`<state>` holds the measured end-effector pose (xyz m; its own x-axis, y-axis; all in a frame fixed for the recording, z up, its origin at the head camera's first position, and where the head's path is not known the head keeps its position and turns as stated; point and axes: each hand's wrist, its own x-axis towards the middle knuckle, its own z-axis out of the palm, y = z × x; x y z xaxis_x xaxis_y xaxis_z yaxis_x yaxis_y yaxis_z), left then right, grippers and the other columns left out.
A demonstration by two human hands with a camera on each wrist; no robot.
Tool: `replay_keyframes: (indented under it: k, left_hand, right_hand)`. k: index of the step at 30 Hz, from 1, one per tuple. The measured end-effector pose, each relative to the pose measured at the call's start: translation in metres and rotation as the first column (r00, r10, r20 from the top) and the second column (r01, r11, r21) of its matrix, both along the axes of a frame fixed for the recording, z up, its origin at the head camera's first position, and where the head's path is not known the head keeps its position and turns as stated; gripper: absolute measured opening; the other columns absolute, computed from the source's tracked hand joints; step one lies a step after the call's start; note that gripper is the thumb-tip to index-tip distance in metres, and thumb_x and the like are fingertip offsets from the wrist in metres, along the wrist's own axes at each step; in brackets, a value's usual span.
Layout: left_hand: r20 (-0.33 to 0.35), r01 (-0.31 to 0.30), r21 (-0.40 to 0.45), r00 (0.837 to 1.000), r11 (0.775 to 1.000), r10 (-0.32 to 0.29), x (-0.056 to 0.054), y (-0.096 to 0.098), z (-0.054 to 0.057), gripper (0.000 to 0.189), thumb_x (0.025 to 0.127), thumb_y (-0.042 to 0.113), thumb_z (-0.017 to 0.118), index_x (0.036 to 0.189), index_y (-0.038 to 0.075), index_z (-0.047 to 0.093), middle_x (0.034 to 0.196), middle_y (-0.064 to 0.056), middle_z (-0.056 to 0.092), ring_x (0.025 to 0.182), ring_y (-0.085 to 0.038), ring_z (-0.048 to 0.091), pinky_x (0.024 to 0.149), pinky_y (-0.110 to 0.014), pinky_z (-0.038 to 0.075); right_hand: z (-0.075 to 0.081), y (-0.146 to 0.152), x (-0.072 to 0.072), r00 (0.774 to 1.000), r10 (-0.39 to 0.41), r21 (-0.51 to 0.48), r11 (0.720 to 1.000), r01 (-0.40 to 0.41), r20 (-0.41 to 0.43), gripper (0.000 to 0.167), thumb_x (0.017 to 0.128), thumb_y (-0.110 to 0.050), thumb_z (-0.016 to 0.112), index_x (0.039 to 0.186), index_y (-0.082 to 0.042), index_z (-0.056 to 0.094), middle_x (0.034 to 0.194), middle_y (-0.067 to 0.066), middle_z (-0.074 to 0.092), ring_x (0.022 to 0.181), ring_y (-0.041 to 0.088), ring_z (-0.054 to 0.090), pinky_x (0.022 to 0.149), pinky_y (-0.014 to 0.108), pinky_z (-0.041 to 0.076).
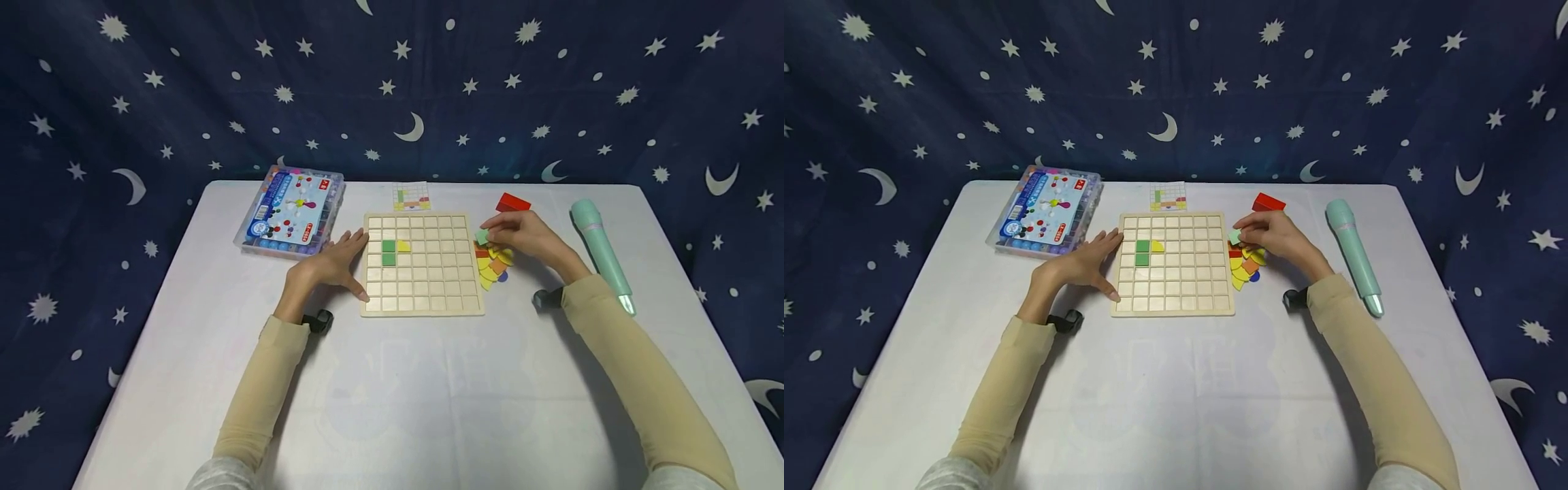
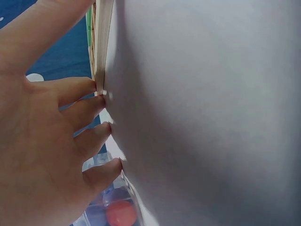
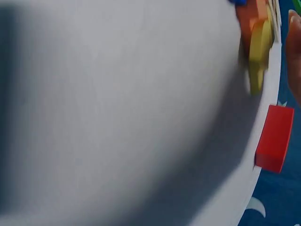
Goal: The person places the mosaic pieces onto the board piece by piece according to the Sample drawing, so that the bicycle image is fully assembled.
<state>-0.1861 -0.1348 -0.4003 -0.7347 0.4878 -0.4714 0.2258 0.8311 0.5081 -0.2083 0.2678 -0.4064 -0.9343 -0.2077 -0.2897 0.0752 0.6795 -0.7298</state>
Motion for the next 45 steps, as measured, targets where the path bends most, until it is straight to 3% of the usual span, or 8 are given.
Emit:
replay_keyframes:
  k: [10,14,18,27,32,45]
  left_hand:
    - [0.000,0.007,-0.005,1.000,1.000,-0.007,-0.001,0.000,-0.002,0.133,0.072,0.036,0.094,0.166,0.010,0.004,0.175,-0.008,-0.005,0.161,-0.030,-0.010,0.129,-0.054,-0.003]
    - [-0.001,0.001,-0.003,1.000,1.000,-0.001,-0.002,-0.001,0.000,0.133,0.072,0.034,0.095,0.166,0.010,0.004,0.175,-0.008,-0.005,0.161,-0.030,-0.010,0.130,-0.053,-0.003]
    - [0.010,0.003,-0.003,1.000,1.000,-0.003,-0.002,0.000,0.000,0.133,0.073,0.034,0.094,0.166,0.010,0.003,0.175,-0.007,-0.007,0.161,-0.029,-0.011,0.129,-0.054,-0.004]
    - [0.006,0.003,-0.013,1.000,1.000,-0.003,-0.003,0.001,0.000,0.134,0.072,0.036,0.095,0.166,0.011,0.003,0.175,-0.007,-0.007,0.161,-0.029,-0.011,0.129,-0.054,-0.003]
    - [0.000,0.007,-0.022,1.000,1.000,-0.007,-0.003,0.001,0.000,0.134,0.072,0.037,0.094,0.166,0.010,0.003,0.174,-0.008,-0.007,0.161,-0.031,-0.010,0.129,-0.055,-0.002]
    - [0.009,0.013,-0.028,1.000,1.000,-0.012,-0.005,0.000,-0.002,0.135,0.072,0.039,0.094,0.166,0.010,0.003,0.174,-0.007,-0.008,0.161,-0.030,-0.011,0.130,-0.054,-0.002]
  right_hand:
    - [0.005,-0.024,0.006,0.997,0.030,-0.085,0.996,-0.023,0.075,0.035,0.098,-0.019,0.069,0.132,-0.009,0.068,0.112,0.013,0.074,0.095,0.025,0.072,0.086,0.026,0.055]
    - [0.005,-0.035,0.007,0.993,0.019,-0.079,0.997,-0.010,0.120,0.038,0.096,-0.024,0.072,0.132,-0.012,0.068,0.112,0.010,0.073,0.091,0.024,0.068,0.072,0.028,0.053]
    - [0.001,-0.047,0.009,0.991,0.052,-0.083,0.996,-0.042,0.121,0.039,0.096,-0.022,0.072,0.132,-0.010,0.068,0.111,0.010,0.073,0.091,0.023,0.070,0.068,0.026,0.049]
    - [-0.005,-0.074,0.011,0.981,0.136,-0.110,0.987,-0.121,0.138,0.036,0.093,-0.022,0.076,0.127,-0.011,0.073,0.117,0.009,0.072,0.101,0.023,0.067,0.099,0.034,0.048]
    - [-0.005,-0.088,0.011,0.976,0.167,-0.122,0.981,-0.151,0.138,0.035,0.090,-0.020,0.080,0.123,-0.010,0.075,0.124,0.009,0.070,0.112,0.024,0.056,0.099,0.035,0.046]
    - [-0.001,-0.122,0.017,0.974,0.191,-0.134,0.975,-0.175,0.118,0.031,0.087,-0.015,0.082,0.116,-0.007,0.077,0.114,0.009,0.073,0.102,0.021,0.059,0.094,0.032,0.046]
